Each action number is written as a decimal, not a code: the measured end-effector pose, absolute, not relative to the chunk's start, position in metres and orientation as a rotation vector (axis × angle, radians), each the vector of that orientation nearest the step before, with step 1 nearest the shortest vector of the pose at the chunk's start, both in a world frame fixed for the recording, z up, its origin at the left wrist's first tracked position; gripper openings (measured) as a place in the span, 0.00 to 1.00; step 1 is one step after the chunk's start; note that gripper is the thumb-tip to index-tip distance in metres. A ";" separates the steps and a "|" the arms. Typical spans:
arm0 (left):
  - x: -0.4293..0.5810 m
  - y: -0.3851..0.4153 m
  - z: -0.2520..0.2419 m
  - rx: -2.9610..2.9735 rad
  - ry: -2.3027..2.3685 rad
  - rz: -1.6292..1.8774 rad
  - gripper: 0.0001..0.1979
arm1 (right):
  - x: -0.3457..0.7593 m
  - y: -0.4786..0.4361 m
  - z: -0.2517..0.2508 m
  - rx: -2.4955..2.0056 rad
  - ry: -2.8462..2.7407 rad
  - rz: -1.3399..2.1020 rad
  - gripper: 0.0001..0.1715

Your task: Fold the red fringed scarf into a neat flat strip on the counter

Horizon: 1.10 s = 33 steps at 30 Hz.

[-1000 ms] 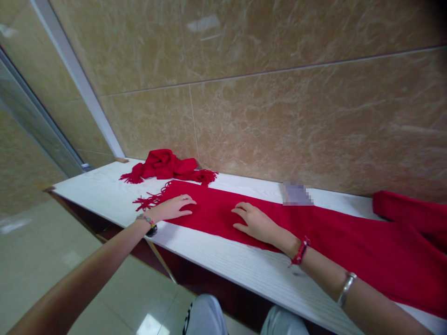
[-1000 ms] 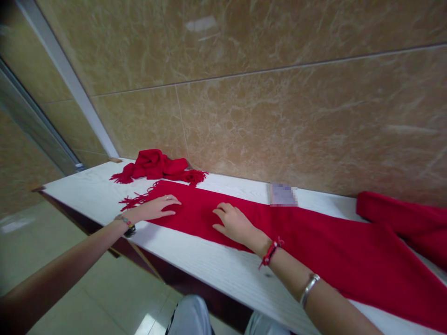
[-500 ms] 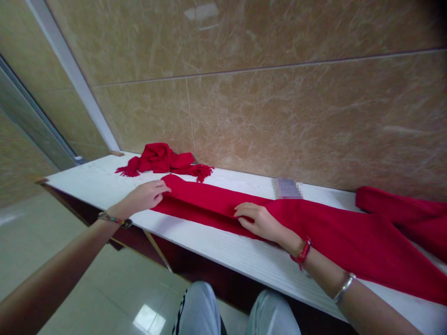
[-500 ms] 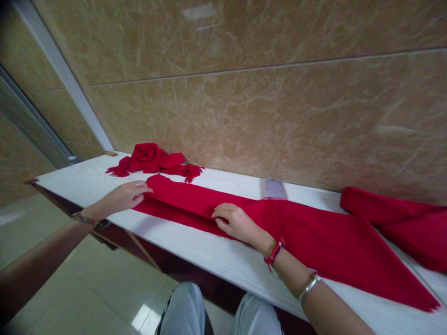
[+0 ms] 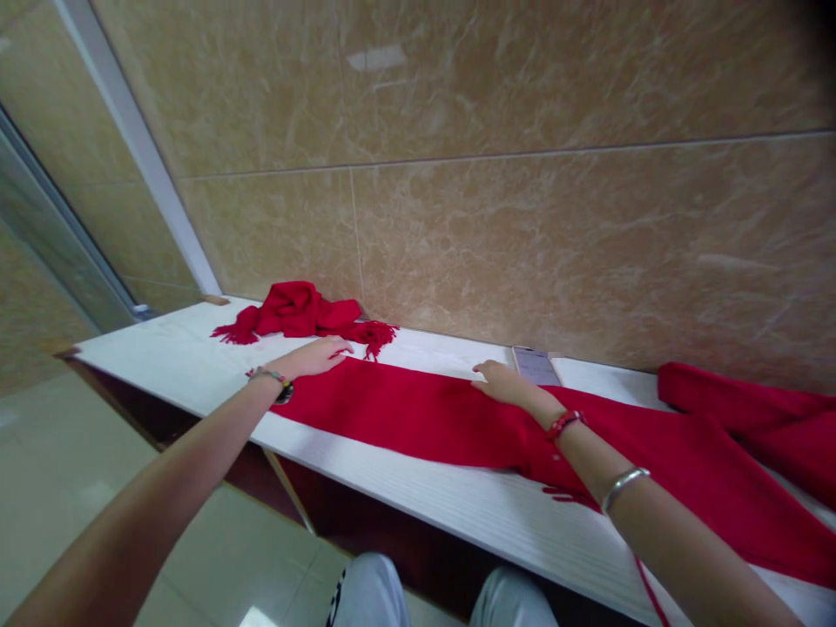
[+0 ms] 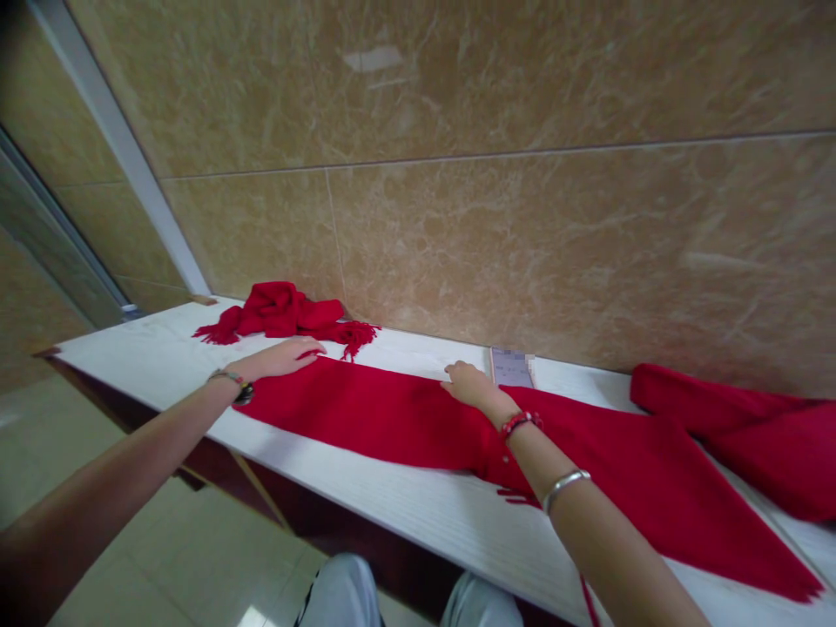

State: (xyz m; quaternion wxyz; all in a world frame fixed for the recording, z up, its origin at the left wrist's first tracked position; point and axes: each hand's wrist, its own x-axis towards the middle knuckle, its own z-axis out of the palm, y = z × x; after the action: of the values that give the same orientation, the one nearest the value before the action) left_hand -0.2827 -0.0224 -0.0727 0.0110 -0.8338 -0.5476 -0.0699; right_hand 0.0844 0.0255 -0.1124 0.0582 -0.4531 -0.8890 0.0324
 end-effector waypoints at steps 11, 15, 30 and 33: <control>-0.286 0.053 -0.103 -2.742 -1.768 -0.082 0.17 | 0.120 0.054 -0.110 -1.405 -2.758 0.142 0.13; -0.306 0.054 -0.097 -2.573 -1.884 -0.034 0.20 | 0.123 0.044 -0.126 -1.408 -2.670 0.071 0.16; -0.376 0.018 -0.097 -2.318 -2.271 -0.436 0.29 | 0.121 0.040 -0.158 -1.464 -2.608 -0.336 0.14; -0.386 0.006 -0.082 -2.319 -2.326 -0.593 0.28 | 0.122 0.039 -0.161 -1.386 -2.627 -0.274 0.15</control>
State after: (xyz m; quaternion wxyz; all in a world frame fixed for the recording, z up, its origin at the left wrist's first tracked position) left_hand -0.3856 0.0059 -0.0820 -0.0978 -0.6914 -0.6937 -0.1768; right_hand 0.1217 0.0392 -0.1610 0.0793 -0.4633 -0.8779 -0.0916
